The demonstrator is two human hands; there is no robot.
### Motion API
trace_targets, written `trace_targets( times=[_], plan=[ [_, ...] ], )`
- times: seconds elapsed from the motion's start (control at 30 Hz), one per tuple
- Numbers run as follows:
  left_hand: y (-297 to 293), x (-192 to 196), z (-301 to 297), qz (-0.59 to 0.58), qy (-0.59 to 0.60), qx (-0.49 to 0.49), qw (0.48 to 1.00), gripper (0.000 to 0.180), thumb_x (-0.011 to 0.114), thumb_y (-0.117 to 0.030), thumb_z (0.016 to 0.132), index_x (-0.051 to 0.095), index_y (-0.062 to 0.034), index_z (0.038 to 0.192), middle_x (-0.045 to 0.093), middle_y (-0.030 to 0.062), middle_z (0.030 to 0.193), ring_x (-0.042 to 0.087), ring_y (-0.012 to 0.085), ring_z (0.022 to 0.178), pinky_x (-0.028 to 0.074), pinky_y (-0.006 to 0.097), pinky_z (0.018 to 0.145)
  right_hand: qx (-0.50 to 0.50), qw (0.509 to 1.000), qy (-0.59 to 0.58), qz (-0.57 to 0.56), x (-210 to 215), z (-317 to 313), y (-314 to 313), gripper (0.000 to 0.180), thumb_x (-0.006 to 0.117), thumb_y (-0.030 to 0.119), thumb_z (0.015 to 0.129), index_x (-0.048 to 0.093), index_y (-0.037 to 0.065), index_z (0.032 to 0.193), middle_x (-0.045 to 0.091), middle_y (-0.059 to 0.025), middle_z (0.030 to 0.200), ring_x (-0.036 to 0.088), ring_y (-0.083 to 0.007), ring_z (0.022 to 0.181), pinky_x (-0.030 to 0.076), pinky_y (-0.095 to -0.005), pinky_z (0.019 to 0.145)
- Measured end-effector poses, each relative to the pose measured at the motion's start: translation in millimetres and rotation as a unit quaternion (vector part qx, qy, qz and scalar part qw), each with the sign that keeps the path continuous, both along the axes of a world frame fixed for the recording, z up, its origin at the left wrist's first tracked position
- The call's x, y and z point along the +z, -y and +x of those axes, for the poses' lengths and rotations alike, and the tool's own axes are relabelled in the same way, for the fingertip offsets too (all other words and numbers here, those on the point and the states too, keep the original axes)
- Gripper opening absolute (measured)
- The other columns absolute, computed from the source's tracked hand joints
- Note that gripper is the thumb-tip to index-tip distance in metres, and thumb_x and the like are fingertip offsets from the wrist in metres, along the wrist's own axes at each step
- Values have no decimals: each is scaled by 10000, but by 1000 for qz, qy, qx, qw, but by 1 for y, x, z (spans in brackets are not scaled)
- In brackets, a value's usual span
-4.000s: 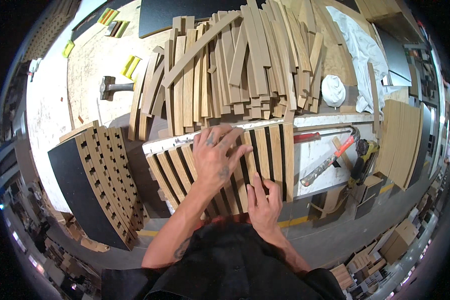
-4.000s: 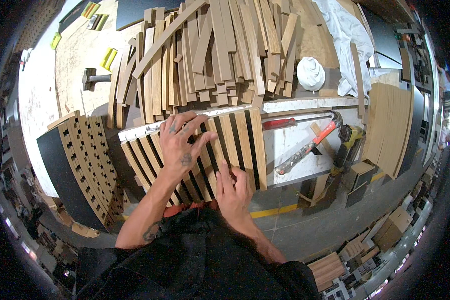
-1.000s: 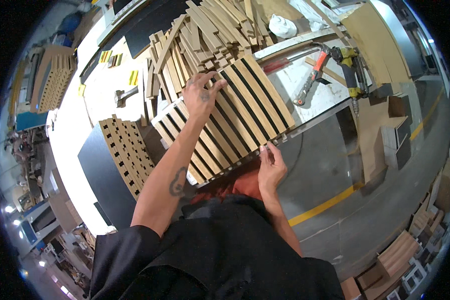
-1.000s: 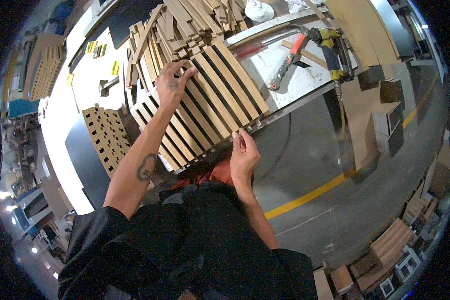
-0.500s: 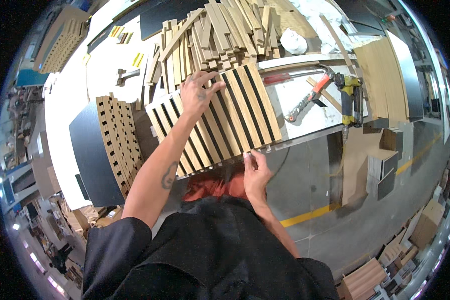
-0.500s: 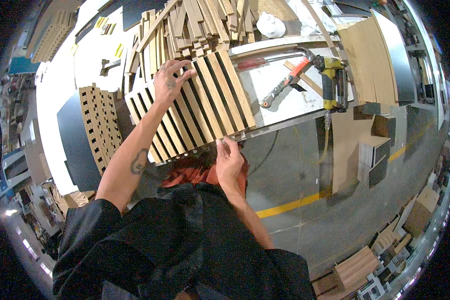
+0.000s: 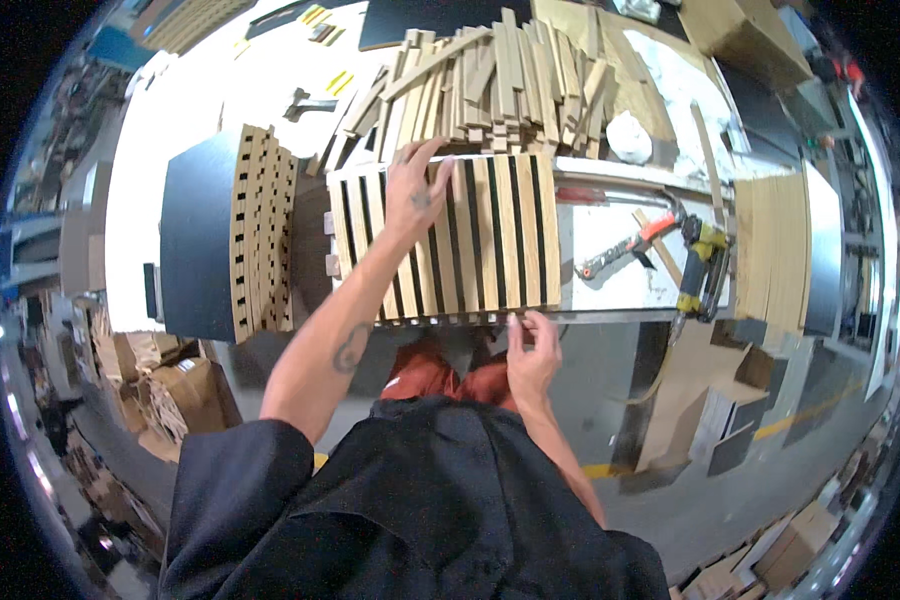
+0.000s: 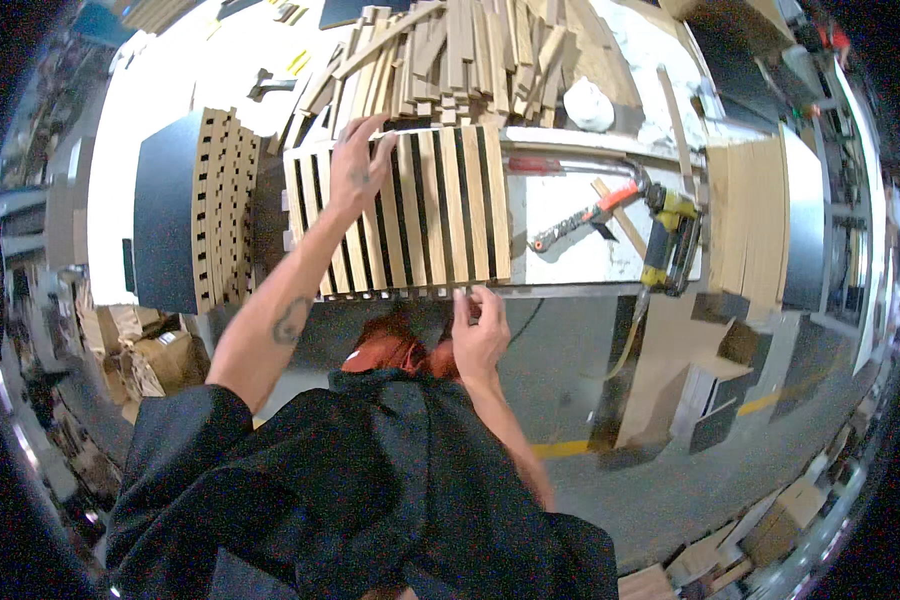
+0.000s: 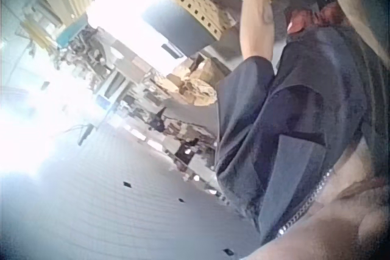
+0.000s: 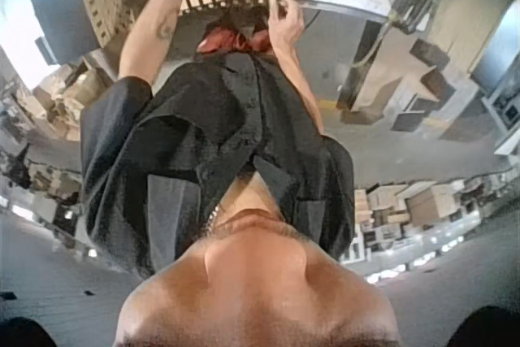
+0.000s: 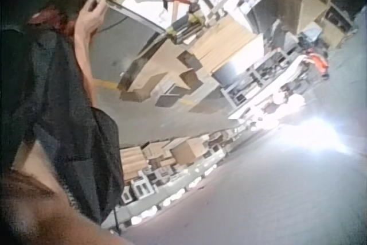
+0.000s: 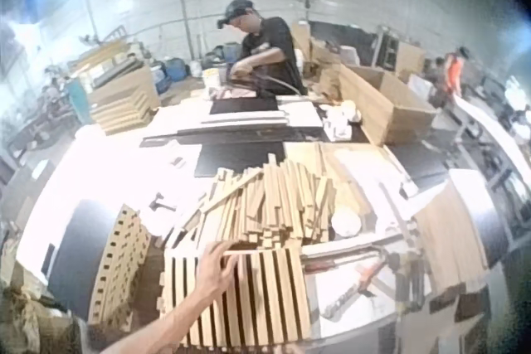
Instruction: Aligning and fastening wooden slats to a frame using a pneumatic nail gun and a hammer.
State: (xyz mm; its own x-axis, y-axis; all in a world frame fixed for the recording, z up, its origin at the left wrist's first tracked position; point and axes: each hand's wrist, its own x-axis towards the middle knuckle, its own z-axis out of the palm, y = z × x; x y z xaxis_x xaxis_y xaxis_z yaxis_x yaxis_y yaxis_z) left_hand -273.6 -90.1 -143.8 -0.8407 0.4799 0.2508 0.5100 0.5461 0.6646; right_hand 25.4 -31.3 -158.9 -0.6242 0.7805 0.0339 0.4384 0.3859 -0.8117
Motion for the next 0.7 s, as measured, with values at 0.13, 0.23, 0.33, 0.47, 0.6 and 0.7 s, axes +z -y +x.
trace_targets(
  times=[0.13,0.23,0.33,0.47,0.6,0.7],
  plan=[
    [49,-12,115,-66,123,49,989,121,668,-155,955,711,-43,972,704,103,923,648,231,833,534,417,765,50,984,-2,171,9,1,-34,245,717,140,928,692,42,1151,605,-142,1198,577,-336,1127,487,-452,923],
    [61,-1,200,-2,92,32,995,125,672,-153,940,714,-41,974,681,141,903,644,315,812,527,437,758,154,952,2,265,24,-39,-57,263,682,152,943,705,66,1191,611,-133,1244,557,-332,1187,433,-457,1004],
    [52,4,226,-2,186,67,980,151,696,-127,915,721,-67,1051,669,132,944,642,308,900,529,426,787,236,928,14,287,19,-99,-89,365,584,196,995,638,118,1347,572,-156,1387,519,-329,1279,357,-454,1076],
    [41,-13,204,14,-16,46,999,224,756,-117,858,706,-85,1073,636,120,1038,629,315,973,517,419,818,279,913,18,296,23,-166,-122,446,562,216,995,553,141,1434,547,-161,1413,479,-326,1331,332,-486,1102],
    [22,-10,138,-33,-60,68,995,508,767,-244,865,580,-90,1311,515,164,1330,471,340,1267,333,537,1072,246,946,12,212,8,-190,-127,441,602,246,978,582,126,1402,533,-190,1428,450,-351,1370,316,-524,1132],
    [6,-6,90,-61,-63,85,993,625,734,-352,893,515,-63,1403,444,188,1459,370,354,1401,234,562,1160,250,937,11,245,11,-186,-110,397,626,266,968,641,142,1345,537,-198,1417,456,-361,1361,312,-518,1133]
  ],
)
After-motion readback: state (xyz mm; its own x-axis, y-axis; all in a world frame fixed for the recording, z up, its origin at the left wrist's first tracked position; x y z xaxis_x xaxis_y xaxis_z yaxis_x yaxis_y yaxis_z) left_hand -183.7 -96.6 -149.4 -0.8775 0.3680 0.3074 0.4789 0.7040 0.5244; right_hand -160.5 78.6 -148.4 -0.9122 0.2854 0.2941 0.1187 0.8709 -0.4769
